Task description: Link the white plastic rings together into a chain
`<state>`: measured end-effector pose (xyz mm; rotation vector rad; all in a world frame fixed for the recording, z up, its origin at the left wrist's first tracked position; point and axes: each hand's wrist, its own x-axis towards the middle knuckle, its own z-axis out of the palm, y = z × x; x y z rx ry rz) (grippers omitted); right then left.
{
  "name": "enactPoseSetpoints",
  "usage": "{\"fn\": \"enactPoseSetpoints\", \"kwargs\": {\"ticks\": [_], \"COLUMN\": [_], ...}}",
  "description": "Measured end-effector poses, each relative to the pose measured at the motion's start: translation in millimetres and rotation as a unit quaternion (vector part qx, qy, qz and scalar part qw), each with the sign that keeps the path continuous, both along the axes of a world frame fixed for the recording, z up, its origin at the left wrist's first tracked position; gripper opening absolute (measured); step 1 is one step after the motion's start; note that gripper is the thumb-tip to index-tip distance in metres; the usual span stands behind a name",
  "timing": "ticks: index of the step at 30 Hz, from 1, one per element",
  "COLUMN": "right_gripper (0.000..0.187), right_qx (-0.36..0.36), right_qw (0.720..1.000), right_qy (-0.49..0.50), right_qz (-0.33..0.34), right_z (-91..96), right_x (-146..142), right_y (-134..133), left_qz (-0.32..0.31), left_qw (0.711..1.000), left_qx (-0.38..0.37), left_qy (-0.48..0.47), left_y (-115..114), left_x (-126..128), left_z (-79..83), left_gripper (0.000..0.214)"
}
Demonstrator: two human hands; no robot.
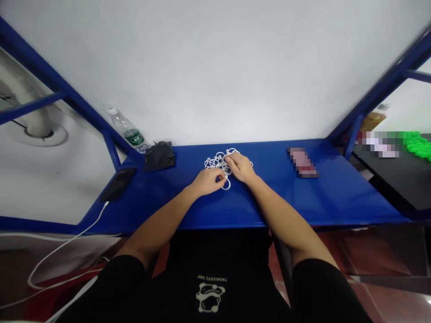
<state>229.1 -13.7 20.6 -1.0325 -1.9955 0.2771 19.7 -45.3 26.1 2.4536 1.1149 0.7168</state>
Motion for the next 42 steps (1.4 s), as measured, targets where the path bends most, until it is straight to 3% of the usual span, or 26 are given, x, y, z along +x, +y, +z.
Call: {"fn": "enactPoseSetpoints", "kwargs": {"ticks": [4,8,16,26,33,42], "right_gripper": [0.039,0.027,0.021,0.013,0.020,0.037], "right_qx": [-0.039,-0.050,-0.054,-0.089,-0.090,0.014], "right_qw": [0.996,0.993,0.991,0.989,0.989,0.995], "right_qy": [-0.031,-0.062,-0.066,-0.091,-0.097,-0.068], "right_qz": [0.077,0.089,0.103,0.072,0.072,-0.064], "right_z": [3.0,2.4,5.8,6.2,6.2,-6.8], "right_x": [-1.6,-4.8,-3.9,-10.8,-9.6,1.9], "right_y": [-5.0,-5.9,-5.4,-7.8,-6.8,8.3], "left_qz": [0.071,0.079,0.070,0.038,0.043,0.105], "left_qw": [0.992,0.990,0.991,0.996,0.996,0.989], "left_qx": [0.070,0.093,0.091,0.067,0.066,0.085], "left_qy": [-0.071,-0.071,-0.063,-0.039,-0.051,-0.064], "left_y": [11.0,14.6,10.6,15.6,15.3,37.6], "left_x": [-6.6,-7.5,-2.8,-4.0,-3.1,-15.2], "left_z": [-4.3,-8.9,-11.5,-17.1,-15.7,-20.9], "left_gripper": [0.007,0.009,0.008,0.008,0.004,0.008]}}
